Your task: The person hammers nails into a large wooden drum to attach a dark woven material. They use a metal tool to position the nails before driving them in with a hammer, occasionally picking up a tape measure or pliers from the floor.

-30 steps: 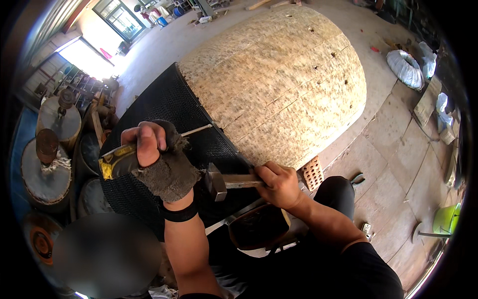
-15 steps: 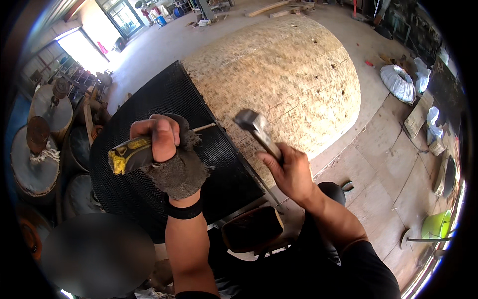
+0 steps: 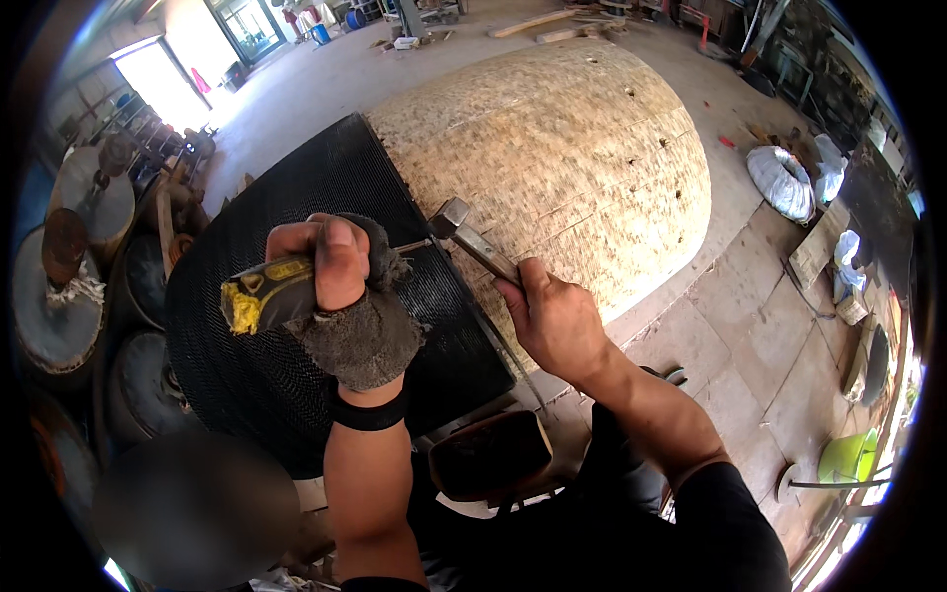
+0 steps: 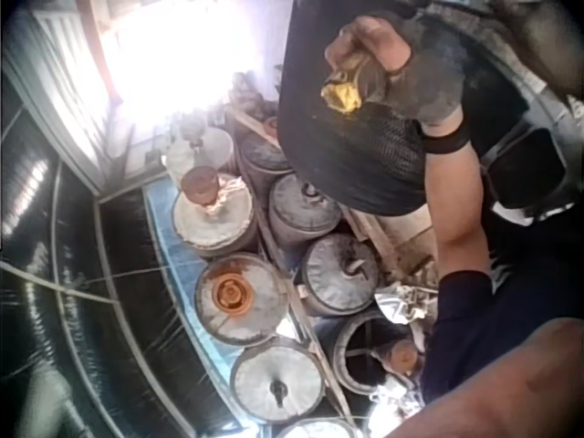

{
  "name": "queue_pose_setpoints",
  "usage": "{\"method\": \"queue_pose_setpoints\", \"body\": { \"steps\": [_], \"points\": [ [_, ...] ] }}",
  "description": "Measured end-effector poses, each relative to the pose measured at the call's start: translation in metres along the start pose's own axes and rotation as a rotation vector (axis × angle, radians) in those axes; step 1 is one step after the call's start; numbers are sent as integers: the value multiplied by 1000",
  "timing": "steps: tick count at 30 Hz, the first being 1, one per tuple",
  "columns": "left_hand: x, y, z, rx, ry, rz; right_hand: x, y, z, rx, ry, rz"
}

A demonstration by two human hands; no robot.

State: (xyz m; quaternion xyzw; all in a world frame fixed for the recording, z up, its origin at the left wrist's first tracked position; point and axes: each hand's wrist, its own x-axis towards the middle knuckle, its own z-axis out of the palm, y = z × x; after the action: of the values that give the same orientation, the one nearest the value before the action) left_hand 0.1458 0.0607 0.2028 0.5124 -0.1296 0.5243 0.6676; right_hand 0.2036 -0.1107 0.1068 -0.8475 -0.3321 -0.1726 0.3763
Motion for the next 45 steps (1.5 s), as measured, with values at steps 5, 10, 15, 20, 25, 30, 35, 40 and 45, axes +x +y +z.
{"method": "queue_pose_setpoints", "body": {
  "steps": [5,10,15,20,25,30,35,40,45],
  "points": [
    [-2,-2,0,3,40,1,-5,-9,-7,80,83,7],
    [2,-10,-16,-140,23,-85,-3,0,1,9,45,-21],
    [-2,-5,2,31,84,5,-6,-7,1,-13,1,40],
    [4,-9,-14,-201,95,-72,-7,-3,-2,25,105,-17],
    [-1,-3,6,-91,102,-36,1,1,8,-99,-34,8],
    [7,-16,-17,-218,88,-75,-10,-7,3,55,152,-7],
    [0,-3,14,35,163,-34,-3,-2,1,-7,3,-3],
    [3,-8,9,-117,166,-51,-4,-3,8,-20,62,-15],
    [1,-8,13,48,158,-32,-6,-5,-3,29,65,-18]
  ]
}}
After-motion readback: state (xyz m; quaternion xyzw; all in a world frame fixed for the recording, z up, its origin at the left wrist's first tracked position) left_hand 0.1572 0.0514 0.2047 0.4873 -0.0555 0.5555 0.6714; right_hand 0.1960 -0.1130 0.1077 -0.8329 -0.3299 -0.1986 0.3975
